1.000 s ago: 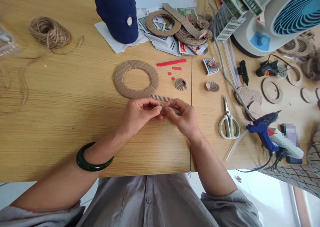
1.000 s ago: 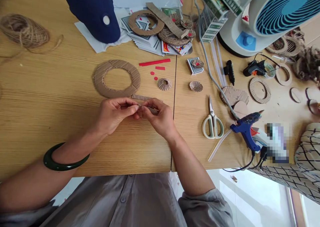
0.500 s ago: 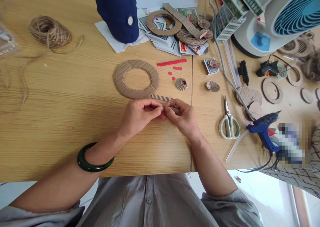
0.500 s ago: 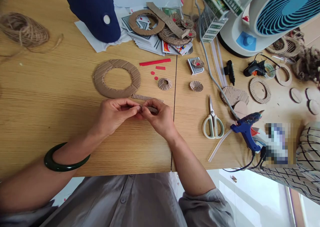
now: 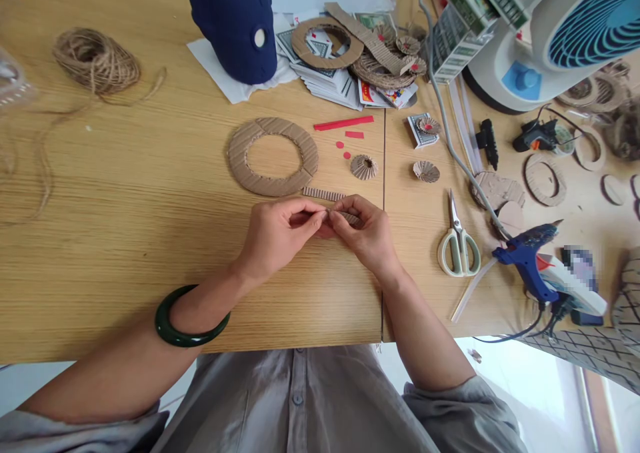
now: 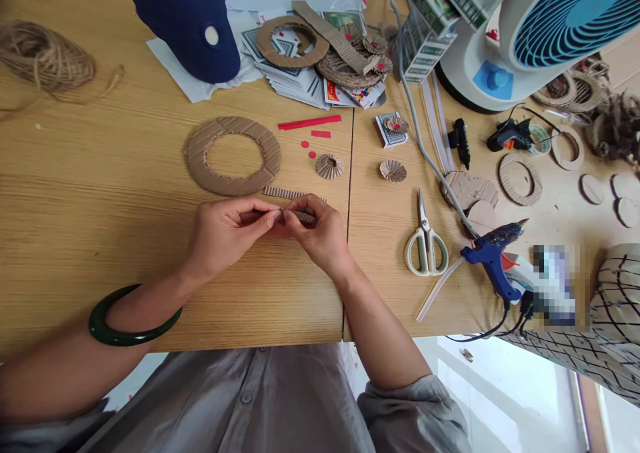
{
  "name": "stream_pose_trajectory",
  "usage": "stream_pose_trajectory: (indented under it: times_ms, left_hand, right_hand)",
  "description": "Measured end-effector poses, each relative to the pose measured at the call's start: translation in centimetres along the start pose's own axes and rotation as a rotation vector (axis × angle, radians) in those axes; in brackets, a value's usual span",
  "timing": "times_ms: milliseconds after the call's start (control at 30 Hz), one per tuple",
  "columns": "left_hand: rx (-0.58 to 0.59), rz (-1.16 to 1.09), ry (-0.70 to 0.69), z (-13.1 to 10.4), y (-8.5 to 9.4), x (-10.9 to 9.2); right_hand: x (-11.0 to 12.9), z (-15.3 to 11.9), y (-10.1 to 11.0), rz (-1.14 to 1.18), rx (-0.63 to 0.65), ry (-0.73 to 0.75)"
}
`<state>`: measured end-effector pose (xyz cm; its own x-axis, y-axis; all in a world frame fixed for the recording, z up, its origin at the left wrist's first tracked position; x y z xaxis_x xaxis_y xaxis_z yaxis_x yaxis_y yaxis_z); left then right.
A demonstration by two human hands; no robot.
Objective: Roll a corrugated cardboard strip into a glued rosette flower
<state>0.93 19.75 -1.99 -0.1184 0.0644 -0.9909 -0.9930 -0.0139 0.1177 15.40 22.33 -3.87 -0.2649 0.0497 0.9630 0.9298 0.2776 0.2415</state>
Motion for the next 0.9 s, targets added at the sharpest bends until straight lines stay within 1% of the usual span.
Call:
stream_pose_trajectory:
  times_ms: [100, 167, 467, 633, 767, 900]
  left_hand:
    - [-0.009, 0.043, -0.054, -0.1, 0.0, -0.4]
    - [-0.007, 0.05, -0.063, -0.2, 0.0, -0.3]
    - [-0.012, 0.019, -0.009, -0.1, 0.0, 0.5]
    - [0.003, 0.016, -0.009, 0.0, 0.0, 0.5]
    - [-0.022, 0.007, -0.004, -0.1, 0.0, 0.6]
    - [-0.045, 0.001, 0.016, -0.3, 0.0, 0.8]
  right_hand:
    - [-0.3, -0.1, -0.2, 0.013, 0.007, -0.032]
    - [-0.4, -0.1, -0.1, 0.001, 0.0, -0.046]
    - [-0.5, 0.0, 0.0, -0.007, -0.022, -0.047]
    - [-1.0, 0.0, -0.1, 0.102, -0.007, -0.092]
    - [-1.3, -0.2, -0.3, 0.201, 0.018, -0.131]
    - [-1.4, -0.2, -0.5, 0.208, 0.023, -0.124]
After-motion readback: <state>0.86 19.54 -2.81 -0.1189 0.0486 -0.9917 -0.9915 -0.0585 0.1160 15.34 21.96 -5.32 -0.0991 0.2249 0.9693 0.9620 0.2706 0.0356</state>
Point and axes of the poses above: each hand's wrist, its own z-axis towards the middle knuckle, its own y-axis out of the back of the hand, x = y × z, the point moved 9 cm from there along z, towards the middle knuckle, and after that the axes turned 7 degrees about -z, right-handed, at the moved point
